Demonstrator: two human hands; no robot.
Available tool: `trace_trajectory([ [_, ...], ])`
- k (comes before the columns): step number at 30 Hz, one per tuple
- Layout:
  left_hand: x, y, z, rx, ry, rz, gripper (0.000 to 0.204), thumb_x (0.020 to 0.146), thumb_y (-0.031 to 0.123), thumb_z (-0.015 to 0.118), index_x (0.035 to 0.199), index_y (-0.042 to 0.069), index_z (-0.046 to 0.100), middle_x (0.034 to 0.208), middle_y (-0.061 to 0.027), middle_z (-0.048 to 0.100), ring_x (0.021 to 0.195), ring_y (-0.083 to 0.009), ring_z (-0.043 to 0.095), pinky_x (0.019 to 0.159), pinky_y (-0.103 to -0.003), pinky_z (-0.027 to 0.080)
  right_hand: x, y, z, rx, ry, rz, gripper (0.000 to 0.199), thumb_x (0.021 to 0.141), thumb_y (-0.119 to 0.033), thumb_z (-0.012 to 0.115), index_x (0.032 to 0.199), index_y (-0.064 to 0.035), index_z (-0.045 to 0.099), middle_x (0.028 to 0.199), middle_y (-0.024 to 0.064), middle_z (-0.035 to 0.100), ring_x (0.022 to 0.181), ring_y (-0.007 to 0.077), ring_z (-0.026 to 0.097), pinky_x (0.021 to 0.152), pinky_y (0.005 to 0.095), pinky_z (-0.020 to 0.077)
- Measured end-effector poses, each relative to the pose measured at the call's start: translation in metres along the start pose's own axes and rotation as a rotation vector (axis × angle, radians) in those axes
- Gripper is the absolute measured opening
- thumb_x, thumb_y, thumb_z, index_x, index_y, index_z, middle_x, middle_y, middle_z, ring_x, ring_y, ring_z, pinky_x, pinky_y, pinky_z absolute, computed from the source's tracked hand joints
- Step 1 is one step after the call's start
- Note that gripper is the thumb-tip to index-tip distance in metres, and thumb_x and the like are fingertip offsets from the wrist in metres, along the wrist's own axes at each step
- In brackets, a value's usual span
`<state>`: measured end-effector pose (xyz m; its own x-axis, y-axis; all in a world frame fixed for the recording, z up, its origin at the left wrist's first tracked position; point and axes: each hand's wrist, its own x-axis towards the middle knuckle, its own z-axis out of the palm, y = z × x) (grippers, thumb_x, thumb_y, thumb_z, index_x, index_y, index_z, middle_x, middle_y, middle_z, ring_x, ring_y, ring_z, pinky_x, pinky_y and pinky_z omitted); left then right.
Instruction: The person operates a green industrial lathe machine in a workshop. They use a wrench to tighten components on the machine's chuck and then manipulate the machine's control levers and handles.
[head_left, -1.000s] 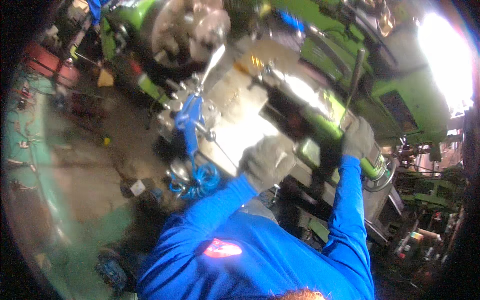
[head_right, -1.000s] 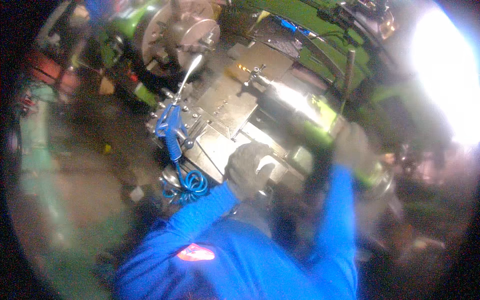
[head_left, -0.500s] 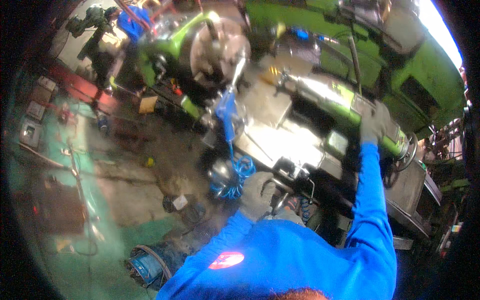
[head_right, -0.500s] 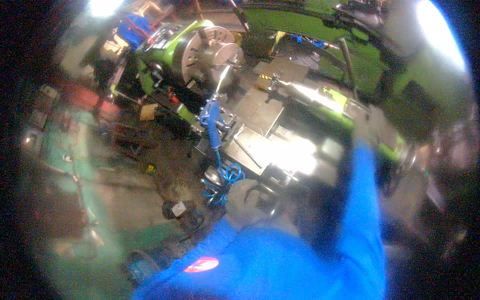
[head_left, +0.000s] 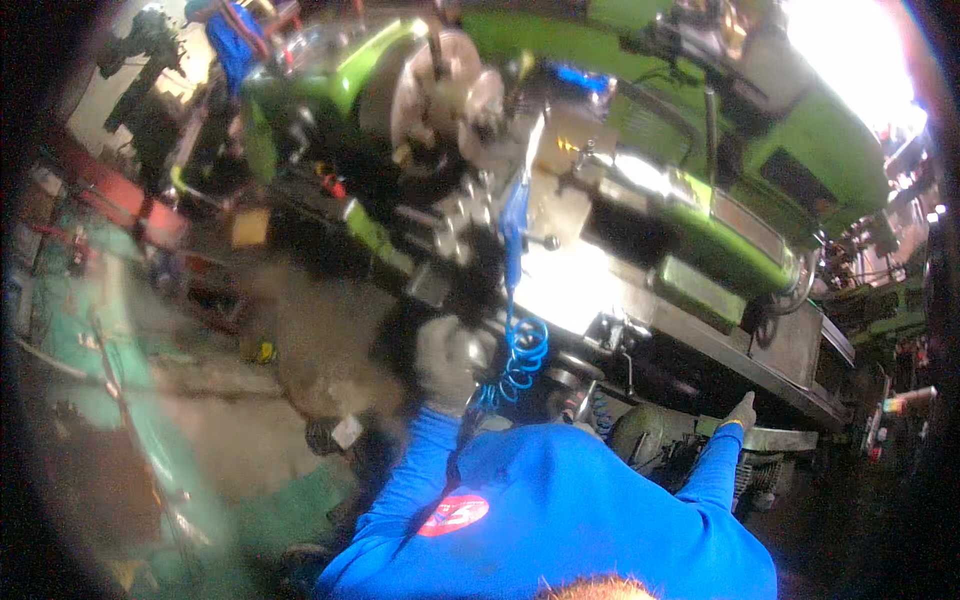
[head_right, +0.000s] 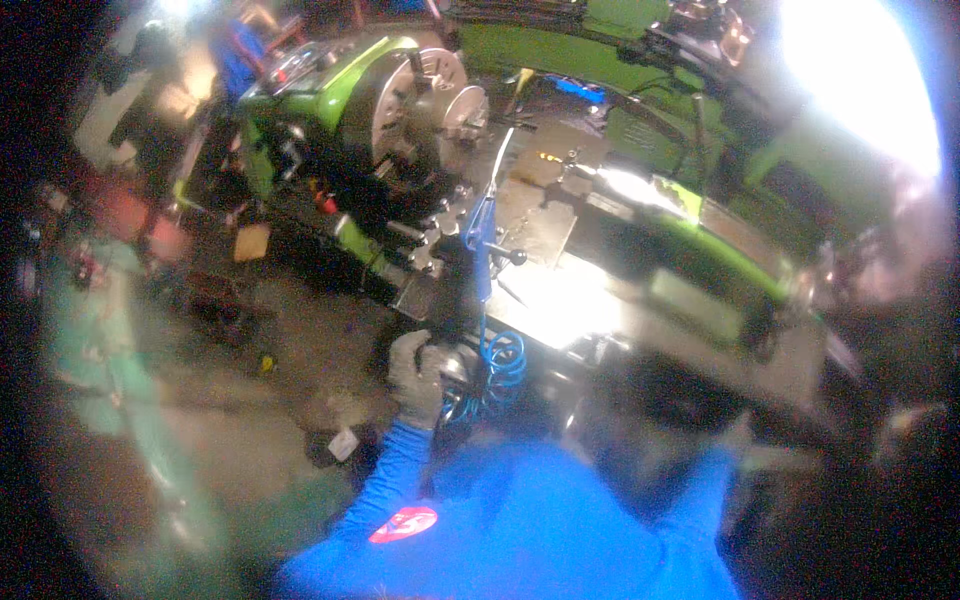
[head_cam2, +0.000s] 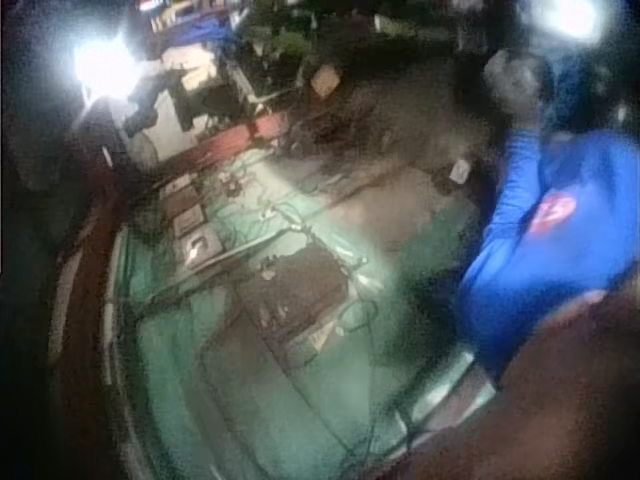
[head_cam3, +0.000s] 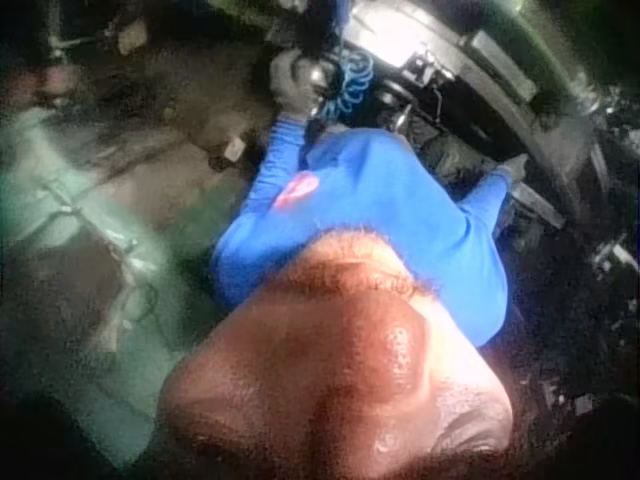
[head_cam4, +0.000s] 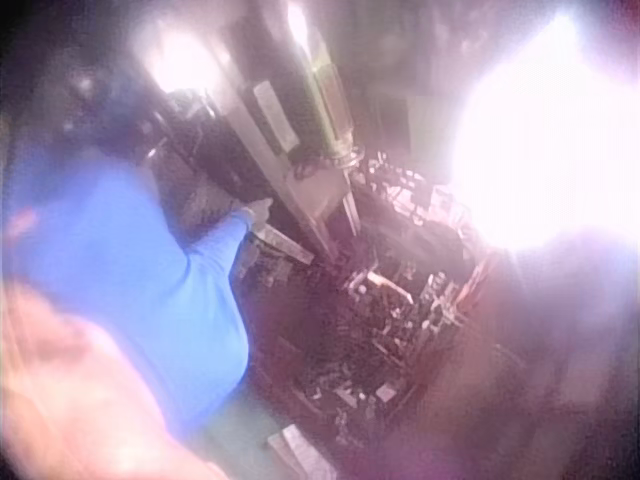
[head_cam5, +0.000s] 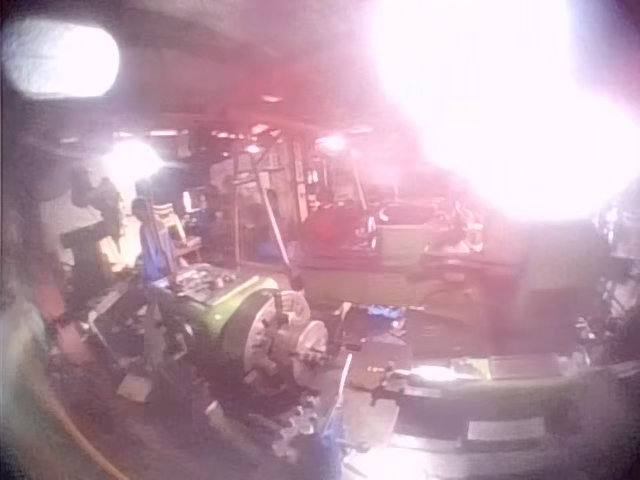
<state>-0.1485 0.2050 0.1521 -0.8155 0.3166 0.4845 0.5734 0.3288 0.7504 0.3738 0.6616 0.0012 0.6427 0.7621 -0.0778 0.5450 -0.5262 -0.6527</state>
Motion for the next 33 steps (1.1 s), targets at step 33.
trace_trajectory([
  [33, 0.199, -0.032, 0.078, 0.083, -0.296, -0.276, 0.041, 0.101, 0.032, 0.052, 0.120, -0.001, 0.066, 0.116, -0.0177, 0.070, 0.108, -0.0265, 0.066, 0.098, -0.036, 0.048, -0.019, -0.296, 0.053, -0.166, 0.319, -0.435, 0.060, 0.089, -0.066, 0.063, 0.094, -0.0057, 0.066, 0.077, 0.0058, 0.060, 0.065, 0.0200, 0.056, 0.060, 0.0343, 0.0469],
])
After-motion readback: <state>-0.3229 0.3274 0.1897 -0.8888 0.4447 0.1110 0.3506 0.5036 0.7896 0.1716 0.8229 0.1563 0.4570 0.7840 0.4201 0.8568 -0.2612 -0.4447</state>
